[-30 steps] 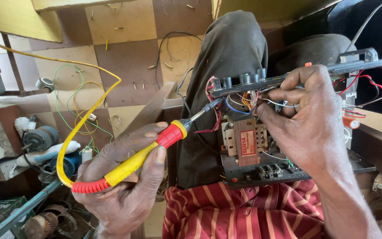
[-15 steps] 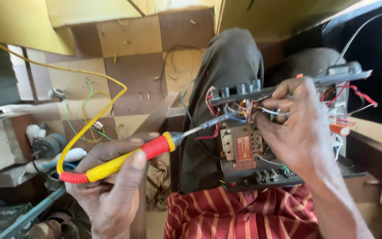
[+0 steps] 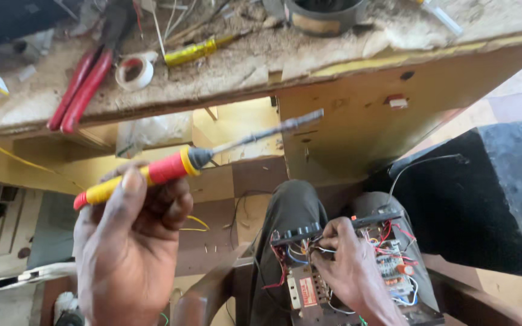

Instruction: The person repairs an electronic control board by hand, stripping and twisting wires, then soldering connections with a soldering iron and solder wire. They wrap the soldered joints with electrical tape.

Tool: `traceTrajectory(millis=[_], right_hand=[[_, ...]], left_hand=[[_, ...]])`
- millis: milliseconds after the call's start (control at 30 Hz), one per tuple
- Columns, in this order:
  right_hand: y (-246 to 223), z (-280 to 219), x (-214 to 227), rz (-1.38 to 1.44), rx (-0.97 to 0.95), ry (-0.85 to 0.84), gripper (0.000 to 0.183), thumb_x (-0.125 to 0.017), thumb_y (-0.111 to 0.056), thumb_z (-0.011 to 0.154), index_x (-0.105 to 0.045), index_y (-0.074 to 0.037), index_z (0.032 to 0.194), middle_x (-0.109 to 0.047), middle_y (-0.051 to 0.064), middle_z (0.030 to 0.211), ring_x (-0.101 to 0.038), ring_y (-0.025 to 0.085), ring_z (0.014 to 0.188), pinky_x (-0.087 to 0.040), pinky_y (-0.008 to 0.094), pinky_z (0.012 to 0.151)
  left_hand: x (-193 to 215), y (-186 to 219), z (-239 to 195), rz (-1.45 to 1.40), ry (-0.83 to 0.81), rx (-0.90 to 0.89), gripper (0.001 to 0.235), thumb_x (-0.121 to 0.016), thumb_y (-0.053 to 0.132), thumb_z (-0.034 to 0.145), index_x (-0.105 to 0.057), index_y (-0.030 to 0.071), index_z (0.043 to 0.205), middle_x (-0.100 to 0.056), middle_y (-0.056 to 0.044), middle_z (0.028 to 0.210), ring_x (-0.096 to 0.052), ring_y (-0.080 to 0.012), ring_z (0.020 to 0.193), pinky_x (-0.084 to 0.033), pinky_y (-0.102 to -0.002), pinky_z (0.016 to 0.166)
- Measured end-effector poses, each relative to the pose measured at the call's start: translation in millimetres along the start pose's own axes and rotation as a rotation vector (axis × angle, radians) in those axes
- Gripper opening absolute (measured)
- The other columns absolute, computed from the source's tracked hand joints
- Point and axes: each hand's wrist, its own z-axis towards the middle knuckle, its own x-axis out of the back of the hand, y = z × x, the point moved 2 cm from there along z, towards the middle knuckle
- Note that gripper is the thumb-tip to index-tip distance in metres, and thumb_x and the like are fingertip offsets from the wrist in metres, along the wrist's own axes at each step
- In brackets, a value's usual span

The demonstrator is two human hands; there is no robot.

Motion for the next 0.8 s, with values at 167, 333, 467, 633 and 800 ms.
traceTrajectory(millis=[167,333,467,633,800], right_hand=[[1,3,-1,-0.073,0.013,0.007,0.048,-0.083,-0.017,0.072,-0.053,-0.010,0.109,-0.081,0.013,0.092,-0.074,0.039,0.089,-0.056,0.047,0.077],[6,2,-2,-0.039,0.057,0.014,0.048,-0.082,-0.018,0.072,-0.053,-0.012,0.109,-0.082,0.012,0.090,-0.075,0.038,0.088,-0.057,0.047,0.075],[7,3,-2,-0.021,0.062,0.007,0.049,-0.083,-0.018,0.072,-0.052,-0.012,0.109,-0.081,0.013,0.091,-0.075,0.038,0.089,-0.058,0.047,0.075],[9,4,-2,0.015,0.069,-0.006,0.051,-0.082,-0.016,0.072,-0.051,-0.010,0.112,-0.080,0.015,0.095,-0.075,0.038,0.093,-0.057,0.046,0.079],[10,4,-3,0.055,0.064,-0.034,0.050,-0.081,-0.016,0.074,-0.050,-0.009,0.113,-0.080,0.017,0.095,-0.077,0.036,0.093,-0.057,0.044,0.080]], left_hand=[[-67,-1,87,-0.146,-0.206,0.061,0.021,-0.067,0.015,0.106,-0.063,-0.004,0.113,-0.073,-0.017,0.103,-0.073,-0.0214,0.091,-0.064,-0.033,0.084],[-127,-45,173,-0.192,-0.232,0.195,0.029,-0.069,0.019,0.099,-0.064,-0.008,0.108,-0.073,-0.021,0.093,-0.074,-0.0229,0.078,-0.065,-0.032,0.070],[-160,-77,220,-0.147,-0.187,0.259,0.032,-0.072,0.023,0.093,-0.065,-0.006,0.104,-0.074,-0.020,0.085,-0.071,-0.0196,0.065,-0.062,-0.029,0.057],[-169,-105,246,0.049,0.027,0.273,0.031,-0.074,0.024,0.091,-0.066,-0.005,0.098,-0.073,-0.018,0.077,-0.069,-0.0172,0.058,-0.057,-0.026,0.047],[-171,-109,246,0.194,0.148,0.253,0.035,-0.077,0.020,0.088,-0.060,-0.005,0.104,-0.073,-0.020,0.083,-0.071,-0.0193,0.059,-0.052,-0.025,0.041]])
